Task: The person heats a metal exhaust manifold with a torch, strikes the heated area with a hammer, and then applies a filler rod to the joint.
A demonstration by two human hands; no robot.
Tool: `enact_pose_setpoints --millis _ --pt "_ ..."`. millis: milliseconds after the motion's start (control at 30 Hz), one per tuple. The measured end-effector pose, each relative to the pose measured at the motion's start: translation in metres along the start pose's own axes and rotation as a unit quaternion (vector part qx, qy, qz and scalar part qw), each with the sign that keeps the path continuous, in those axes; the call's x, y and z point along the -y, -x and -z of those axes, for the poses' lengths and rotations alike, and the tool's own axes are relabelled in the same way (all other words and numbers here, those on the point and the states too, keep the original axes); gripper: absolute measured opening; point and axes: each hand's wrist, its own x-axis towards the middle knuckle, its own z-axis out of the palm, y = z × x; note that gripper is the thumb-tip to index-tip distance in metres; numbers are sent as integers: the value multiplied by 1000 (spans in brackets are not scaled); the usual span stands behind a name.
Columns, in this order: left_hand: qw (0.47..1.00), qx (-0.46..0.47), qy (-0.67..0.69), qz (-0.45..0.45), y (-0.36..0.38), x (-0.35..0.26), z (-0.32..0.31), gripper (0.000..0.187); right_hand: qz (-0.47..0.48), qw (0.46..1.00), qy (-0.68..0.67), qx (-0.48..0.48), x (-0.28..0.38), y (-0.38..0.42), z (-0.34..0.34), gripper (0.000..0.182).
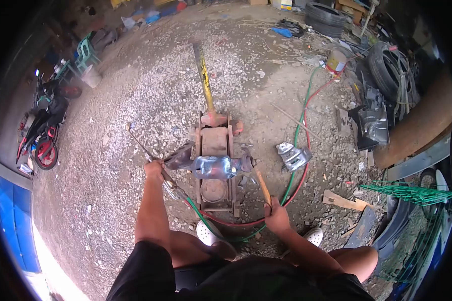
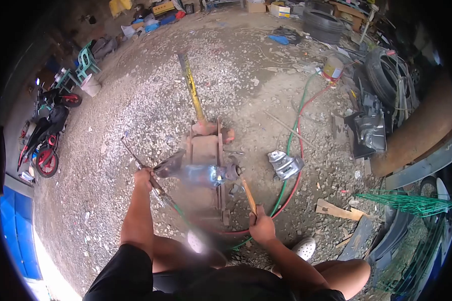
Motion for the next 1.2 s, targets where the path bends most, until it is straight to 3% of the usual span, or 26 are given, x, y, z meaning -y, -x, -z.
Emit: enact_pose_setpoints --millis 100,167,333,600,700,767,1067,1200 --pt "999 -2 -1 41 -17 -1 9 14 7 1000 -1 13 -4 5 -8 31" --pt "993 45 -61 95 -25 -3 15 11 18 1000 -7 -1 -3 5 -7 31" --pt "987 69 -33 142 -1 -18 8 6 -14 999 -38 7 -21 -2 -9 27" --pt "994 84 -62 -28 102 -47 -47 14 -41 980 -193 16 -87 2 -66 28" --pt "994 84 -47 -54 106 -52 -81 13 -110 942 -311 55 -76 8 -72 17" --pt "993 84 -56 -66 89 -53 -95 12 -190 872 -440 102 -49 3 -54 14" --pt "991 88 -64 -80 59 -62 -141 4 -163 857 -486 54 -27 -15 -20 13" --pt "989 91 -80 -87 64 -66 -155 5 -154 882 -441 59 -69 -13 -65 15"
